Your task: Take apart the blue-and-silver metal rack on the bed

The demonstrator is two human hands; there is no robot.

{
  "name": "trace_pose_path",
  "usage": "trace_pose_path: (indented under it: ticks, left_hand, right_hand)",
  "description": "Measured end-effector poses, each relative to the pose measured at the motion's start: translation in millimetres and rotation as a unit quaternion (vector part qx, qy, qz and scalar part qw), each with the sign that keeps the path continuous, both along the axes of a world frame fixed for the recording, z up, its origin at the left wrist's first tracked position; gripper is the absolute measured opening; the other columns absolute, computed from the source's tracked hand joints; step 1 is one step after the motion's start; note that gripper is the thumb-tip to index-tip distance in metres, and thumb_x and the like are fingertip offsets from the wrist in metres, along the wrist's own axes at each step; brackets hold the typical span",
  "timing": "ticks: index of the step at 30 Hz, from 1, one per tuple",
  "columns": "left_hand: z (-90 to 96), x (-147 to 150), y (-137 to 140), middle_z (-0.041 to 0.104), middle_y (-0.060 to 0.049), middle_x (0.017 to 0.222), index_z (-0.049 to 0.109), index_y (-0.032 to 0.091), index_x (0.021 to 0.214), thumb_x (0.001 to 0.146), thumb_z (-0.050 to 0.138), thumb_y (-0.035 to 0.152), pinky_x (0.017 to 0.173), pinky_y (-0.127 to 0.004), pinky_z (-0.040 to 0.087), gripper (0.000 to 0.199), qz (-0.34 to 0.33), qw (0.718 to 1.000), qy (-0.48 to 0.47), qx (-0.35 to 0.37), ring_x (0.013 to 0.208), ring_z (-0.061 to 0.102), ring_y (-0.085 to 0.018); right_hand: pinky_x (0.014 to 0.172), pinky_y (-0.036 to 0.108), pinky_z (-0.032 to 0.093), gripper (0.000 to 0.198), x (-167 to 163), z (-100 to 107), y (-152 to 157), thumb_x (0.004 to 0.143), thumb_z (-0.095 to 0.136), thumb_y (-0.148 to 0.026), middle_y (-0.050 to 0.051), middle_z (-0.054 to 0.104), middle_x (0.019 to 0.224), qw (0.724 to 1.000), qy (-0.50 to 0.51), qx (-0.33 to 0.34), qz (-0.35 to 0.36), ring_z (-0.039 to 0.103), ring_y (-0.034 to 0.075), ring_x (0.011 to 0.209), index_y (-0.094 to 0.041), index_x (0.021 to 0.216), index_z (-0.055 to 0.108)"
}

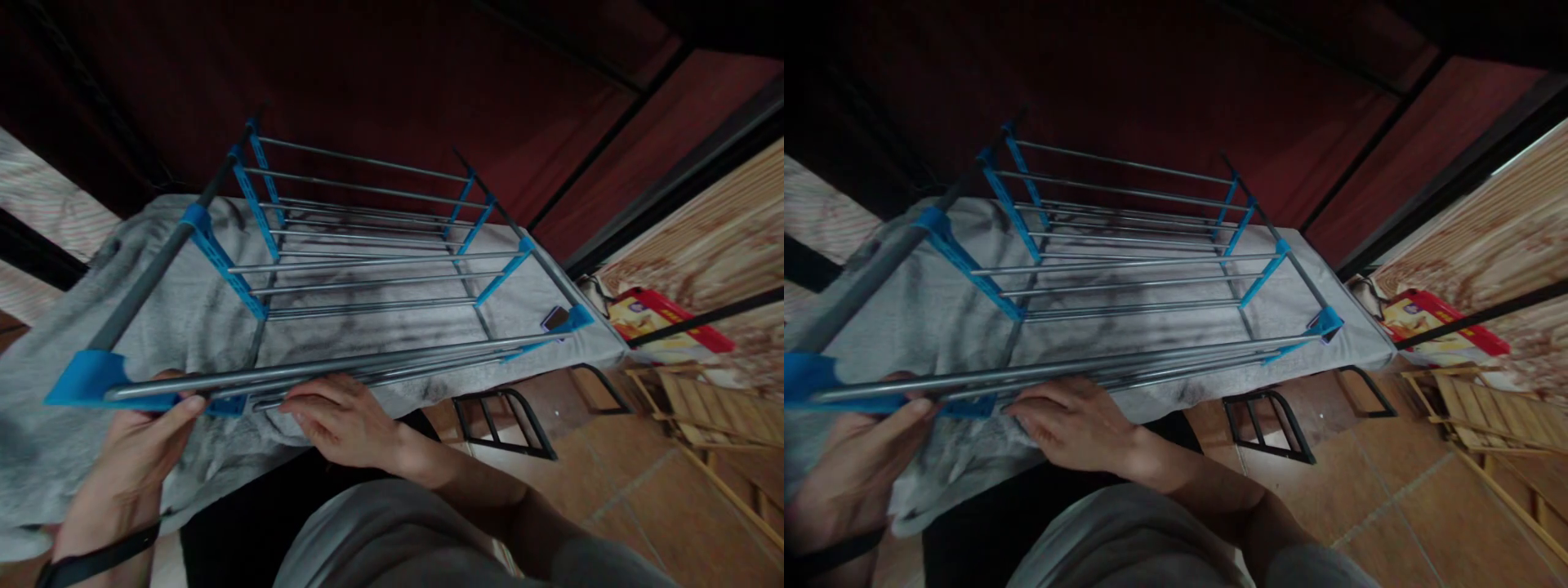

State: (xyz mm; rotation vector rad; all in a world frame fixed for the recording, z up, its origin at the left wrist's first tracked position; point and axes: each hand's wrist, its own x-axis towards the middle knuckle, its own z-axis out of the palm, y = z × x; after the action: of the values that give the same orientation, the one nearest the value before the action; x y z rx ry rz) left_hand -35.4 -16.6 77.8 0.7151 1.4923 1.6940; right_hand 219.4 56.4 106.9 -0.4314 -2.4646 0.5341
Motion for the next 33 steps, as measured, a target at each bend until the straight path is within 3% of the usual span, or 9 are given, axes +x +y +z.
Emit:
trace_pose_path:
  ticks: [4, 7, 11, 15, 21, 27, 33]
  left_hand:
    - [-2.4, 4.7, 4.7, 0.058, 0.0, 0.064, 0.067, 0.023, 0.065, 0.051, 0.093, 0.03, 0.051, -0.021, 0.051, 0.031, -0.009, 0.999, 0.041, 0.007, 0.065, 0.052, -0.016]
    - [1.1, 7.2, 4.1, 0.059, 0.0, 0.065, 0.068, 0.023, 0.067, 0.05, 0.092, 0.029, 0.053, -0.022, 0.052, 0.031, -0.017, 0.998, 0.053, -0.001, 0.065, 0.054, -0.016]
    - [3.6, 6.7, 0.3, 0.064, 0.0, 0.07, 0.071, 0.025, 0.073, 0.051, 0.092, 0.031, 0.061, -0.021, 0.054, 0.031, -0.007, 0.999, 0.021, -0.037, 0.072, 0.059, -0.017]
    - [0.3, 4.6, 0.8, 0.066, -0.002, 0.071, 0.074, 0.025, 0.075, 0.05, 0.093, 0.032, 0.064, -0.027, 0.055, 0.032, -0.003, 1.0, 0.015, -0.019, 0.073, 0.061, -0.02]
    - [-2.7, 6.6, -4.1, 0.071, -0.006, 0.083, 0.077, 0.021, 0.085, 0.053, 0.094, 0.032, 0.071, -0.03, 0.055, 0.038, -0.004, 0.999, 0.034, -0.001, 0.08, 0.066, -0.021]
    - [2.7, 13.7, -19.3, 0.073, -0.01, 0.113, 0.075, 0.021, 0.106, 0.063, 0.091, 0.033, 0.093, -0.033, 0.054, 0.047, -0.011, 0.999, 0.017, 0.036, 0.106, 0.067, -0.025]
    - [12.3, 18.5, -22.8, 0.074, -0.009, 0.107, 0.072, 0.02, 0.112, 0.07, 0.087, 0.035, 0.097, -0.037, 0.052, 0.047, 0.018, 0.994, 0.007, 0.104, 0.105, 0.068, -0.025]
  right_hand:
    - [0.096, 0.033, 0.049, 0.031, 7.1, -18.9, 11.2, 0.101, 0.052, -0.026, 0.004, 0.067, 0.131, 0.992, -0.092, 0.064, -0.066, 0.062, 0.018, 0.112, -0.027, 0.131, 0.063]
    - [0.093, 0.033, 0.049, 0.031, 20.4, -33.8, 19.0, 0.1, 0.055, -0.025, 0.004, 0.069, 0.127, 0.989, -0.099, 0.076, -0.076, 0.063, 0.017, 0.107, -0.028, 0.13, 0.063]
    - [0.096, 0.033, 0.047, 0.029, 40.9, -52.4, 24.0, 0.1, 0.055, -0.021, 0.005, 0.069, 0.126, 0.992, -0.073, 0.058, -0.081, 0.063, 0.017, 0.109, -0.026, 0.126, 0.065]
    - [0.095, 0.036, 0.049, 0.031, 59.5, -65.6, 28.3, 0.097, 0.055, -0.016, 0.006, 0.071, 0.117, 0.992, -0.05, 0.012, -0.119, 0.064, 0.02, 0.108, -0.025, 0.124, 0.067]
    - [0.107, 0.048, 0.043, 0.029, 59.6, -58.9, 54.5, 0.098, 0.055, -0.021, 0.012, 0.065, 0.131, 0.986, -0.095, -0.026, -0.138, 0.059, 0.027, 0.12, -0.022, 0.124, 0.067]
    - [0.091, 0.032, 0.05, 0.021, 35.5, -56.4, 81.6, 0.1, 0.054, -0.025, 0.004, 0.073, 0.107, 0.969, -0.203, -0.127, -0.057, 0.067, 0.019, 0.101, -0.026, 0.112, 0.071]
    - [0.093, 0.032, 0.049, 0.027, 15.4, -51.3, 84.7, 0.101, 0.047, -0.021, 0.003, 0.073, 0.114, 0.962, -0.255, -0.1, -0.016, 0.066, 0.02, 0.103, -0.025, 0.113, 0.071]
